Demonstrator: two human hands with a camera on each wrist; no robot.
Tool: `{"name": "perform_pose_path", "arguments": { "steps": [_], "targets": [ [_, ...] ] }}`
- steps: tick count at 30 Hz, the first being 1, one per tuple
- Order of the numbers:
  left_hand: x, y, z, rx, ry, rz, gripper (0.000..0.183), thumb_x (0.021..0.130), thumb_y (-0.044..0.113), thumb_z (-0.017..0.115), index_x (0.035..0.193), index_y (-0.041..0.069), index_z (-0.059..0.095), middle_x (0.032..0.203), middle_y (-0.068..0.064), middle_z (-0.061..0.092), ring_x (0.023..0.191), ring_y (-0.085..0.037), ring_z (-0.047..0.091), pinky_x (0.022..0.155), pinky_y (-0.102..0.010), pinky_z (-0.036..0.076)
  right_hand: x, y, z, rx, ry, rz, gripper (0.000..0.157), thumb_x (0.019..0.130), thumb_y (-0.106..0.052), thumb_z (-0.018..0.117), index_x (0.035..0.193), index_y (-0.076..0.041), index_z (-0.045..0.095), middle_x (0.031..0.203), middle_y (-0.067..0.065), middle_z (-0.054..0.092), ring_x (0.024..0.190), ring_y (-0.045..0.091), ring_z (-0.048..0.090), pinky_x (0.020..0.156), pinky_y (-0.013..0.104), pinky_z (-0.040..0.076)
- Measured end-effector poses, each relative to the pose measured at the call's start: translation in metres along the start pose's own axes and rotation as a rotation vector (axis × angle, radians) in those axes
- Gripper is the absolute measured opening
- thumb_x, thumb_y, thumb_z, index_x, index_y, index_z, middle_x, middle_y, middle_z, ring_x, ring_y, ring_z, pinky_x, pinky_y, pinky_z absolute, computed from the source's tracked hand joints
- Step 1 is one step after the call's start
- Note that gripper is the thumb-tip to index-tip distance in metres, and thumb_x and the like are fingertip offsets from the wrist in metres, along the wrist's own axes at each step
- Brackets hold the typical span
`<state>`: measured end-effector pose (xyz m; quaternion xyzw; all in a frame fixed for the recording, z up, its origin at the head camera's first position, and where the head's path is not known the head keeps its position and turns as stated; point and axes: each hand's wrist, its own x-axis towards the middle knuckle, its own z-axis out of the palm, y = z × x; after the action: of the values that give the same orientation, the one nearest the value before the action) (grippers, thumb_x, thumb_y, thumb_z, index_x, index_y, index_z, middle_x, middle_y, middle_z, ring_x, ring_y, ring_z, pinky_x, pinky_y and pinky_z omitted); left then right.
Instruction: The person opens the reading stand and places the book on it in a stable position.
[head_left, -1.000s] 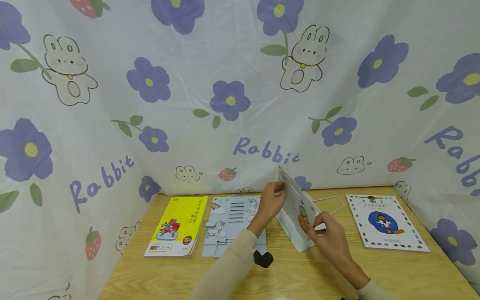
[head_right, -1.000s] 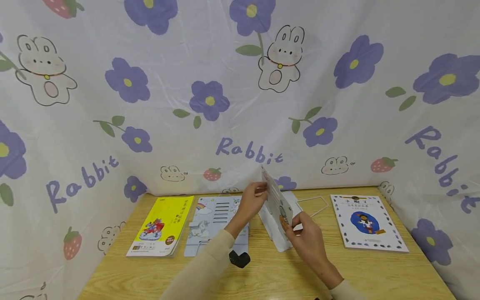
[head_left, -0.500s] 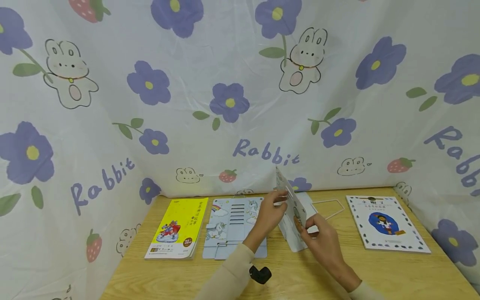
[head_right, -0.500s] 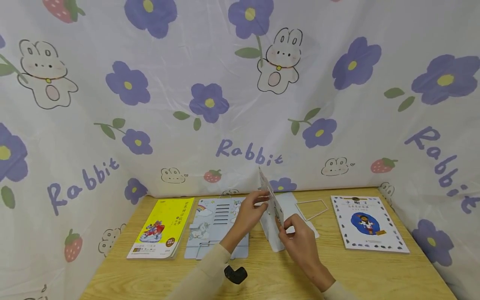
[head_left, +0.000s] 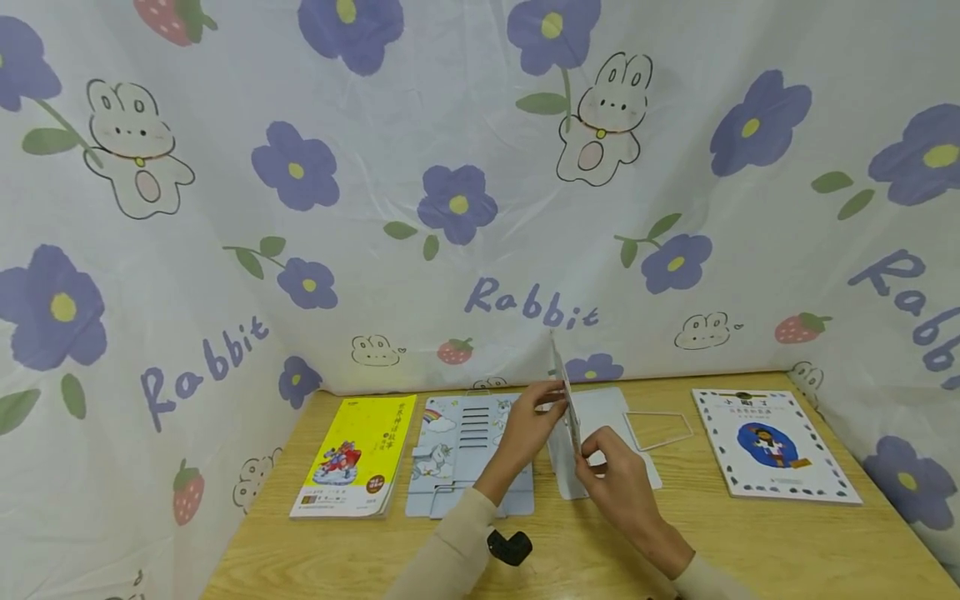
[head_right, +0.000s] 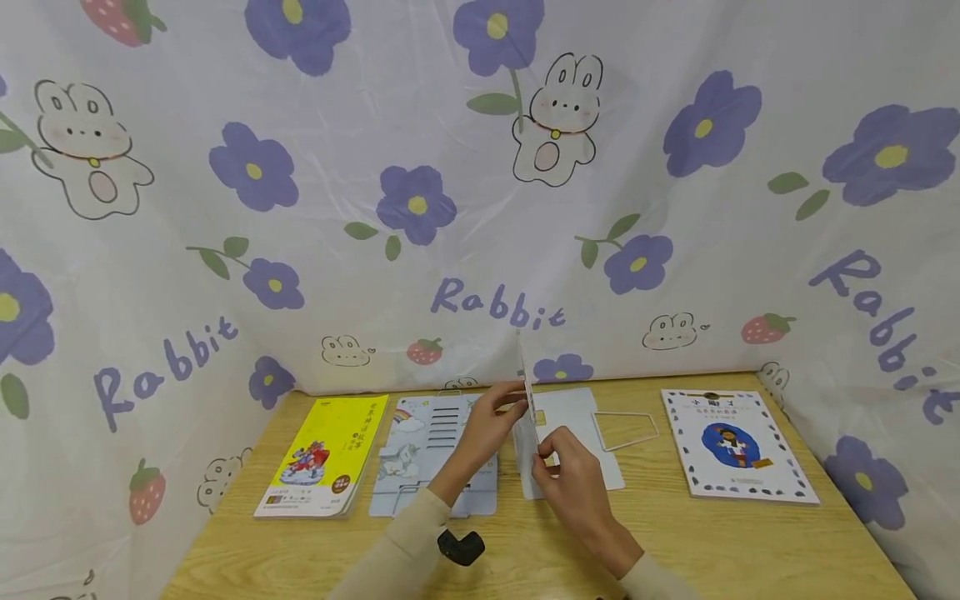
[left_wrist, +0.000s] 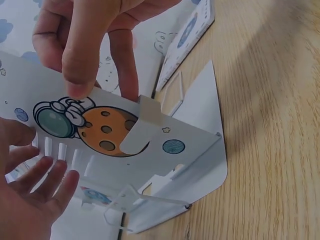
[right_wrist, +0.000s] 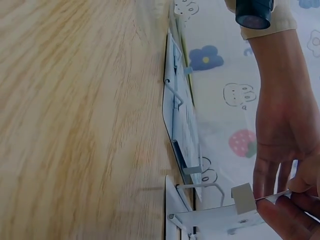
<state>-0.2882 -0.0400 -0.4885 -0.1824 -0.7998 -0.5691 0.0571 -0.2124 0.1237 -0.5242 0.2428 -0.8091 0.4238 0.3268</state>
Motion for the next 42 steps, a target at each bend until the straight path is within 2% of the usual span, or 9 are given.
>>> {"name": "perform_pose_path", "arguments": {
  "steps": [6, 11, 15, 21, 27, 31, 35, 38, 42],
  "targets": [
    [-0.003, -0.003, 0.0, -0.059, 0.057, 0.015, 0.025, 0.105, 0.012, 0.067, 0.13, 0.006, 0.07, 0.128, -0.014, 0.071, 0.121, -0.031, 0.071, 0.096, -0.03, 0.061, 0.003, -0.003, 0.007, 0.009, 0.008, -0.004, 0.036, 0.077, 0.021, 0.077, 0.09, -0.006, 0.058, 0.09, 0.004, 0.065, 0.081, 0.02, 0.072, 0.065, 0.01, 0.058],
    [-0.009, -0.003, -0.002, -0.145, 0.047, 0.013, 0.024, 0.105, 0.013, 0.067, 0.128, 0.007, 0.069, 0.13, -0.013, 0.071, 0.126, -0.03, 0.069, 0.097, -0.023, 0.059, 0.004, -0.002, 0.011, -0.001, 0.026, -0.015, 0.037, 0.076, 0.021, 0.08, 0.089, -0.006, 0.06, 0.09, 0.003, 0.065, 0.08, 0.018, 0.071, 0.064, 0.01, 0.058],
    [-0.017, 0.001, -0.005, -0.186, 0.047, 0.011, 0.028, 0.106, 0.014, 0.067, 0.133, 0.007, 0.067, 0.134, -0.014, 0.07, 0.129, -0.032, 0.067, 0.098, -0.021, 0.058, 0.004, -0.002, 0.014, 0.005, 0.028, -0.006, 0.036, 0.077, 0.019, 0.082, 0.09, -0.007, 0.061, 0.09, 0.002, 0.065, 0.081, 0.017, 0.072, 0.064, 0.01, 0.058],
    [-0.03, 0.006, -0.007, -0.245, 0.051, 0.0, 0.027, 0.107, 0.015, 0.066, 0.131, 0.004, 0.065, 0.14, -0.016, 0.066, 0.133, -0.035, 0.064, 0.103, -0.024, 0.057, 0.004, -0.004, 0.014, 0.017, 0.007, 0.026, 0.035, 0.079, 0.016, 0.084, 0.091, -0.008, 0.062, 0.091, 0.002, 0.065, 0.084, 0.016, 0.072, 0.066, 0.01, 0.058],
    [-0.048, 0.006, -0.005, -0.221, 0.042, 0.04, 0.029, 0.109, 0.02, 0.063, 0.135, 0.008, 0.063, 0.153, -0.017, 0.057, 0.14, -0.037, 0.058, 0.108, -0.028, 0.056, 0.004, -0.005, 0.015, 0.024, 0.009, 0.031, 0.035, 0.078, 0.017, 0.084, 0.091, -0.007, 0.062, 0.091, 0.001, 0.066, 0.083, 0.016, 0.073, 0.065, 0.011, 0.059],
    [-0.056, 0.011, -0.003, -0.204, 0.056, 0.104, 0.028, 0.107, 0.017, 0.065, 0.133, 0.007, 0.065, 0.148, -0.019, 0.056, 0.138, -0.031, 0.057, 0.105, -0.032, 0.059, 0.003, -0.005, 0.016, 0.028, 0.021, 0.027, 0.036, 0.077, 0.019, 0.084, 0.091, -0.007, 0.063, 0.09, 0.002, 0.066, 0.082, 0.018, 0.073, 0.065, 0.012, 0.059],
    [-0.061, 0.014, 0.001, -0.215, 0.085, 0.142, 0.033, 0.103, 0.015, 0.073, 0.133, 0.005, 0.064, 0.143, -0.015, 0.057, 0.135, -0.036, 0.056, 0.101, -0.033, 0.061, 0.003, -0.006, 0.016, 0.026, 0.017, 0.028, 0.036, 0.078, 0.019, 0.084, 0.091, -0.007, 0.063, 0.091, 0.003, 0.066, 0.083, 0.019, 0.073, 0.065, 0.012, 0.06],
    [-0.062, 0.014, 0.004, -0.21, 0.125, 0.133, 0.037, 0.1, 0.015, 0.076, 0.133, 0.004, 0.062, 0.138, -0.013, 0.058, 0.131, -0.036, 0.058, 0.098, -0.032, 0.063, 0.003, -0.006, 0.016, 0.017, 0.005, 0.029, 0.034, 0.079, 0.018, 0.083, 0.092, -0.007, 0.064, 0.091, 0.003, 0.067, 0.084, 0.02, 0.073, 0.066, 0.012, 0.06],
    [-0.063, 0.013, 0.008, -0.19, 0.178, 0.114, 0.034, 0.099, 0.014, 0.077, 0.13, 0.007, 0.063, 0.133, -0.011, 0.06, 0.128, -0.028, 0.061, 0.094, -0.03, 0.064, 0.002, -0.008, 0.016, 0.013, -0.002, 0.036, 0.033, 0.079, 0.017, 0.084, 0.092, -0.006, 0.064, 0.091, 0.005, 0.068, 0.084, 0.021, 0.073, 0.067, 0.012, 0.06]
  ]
}}
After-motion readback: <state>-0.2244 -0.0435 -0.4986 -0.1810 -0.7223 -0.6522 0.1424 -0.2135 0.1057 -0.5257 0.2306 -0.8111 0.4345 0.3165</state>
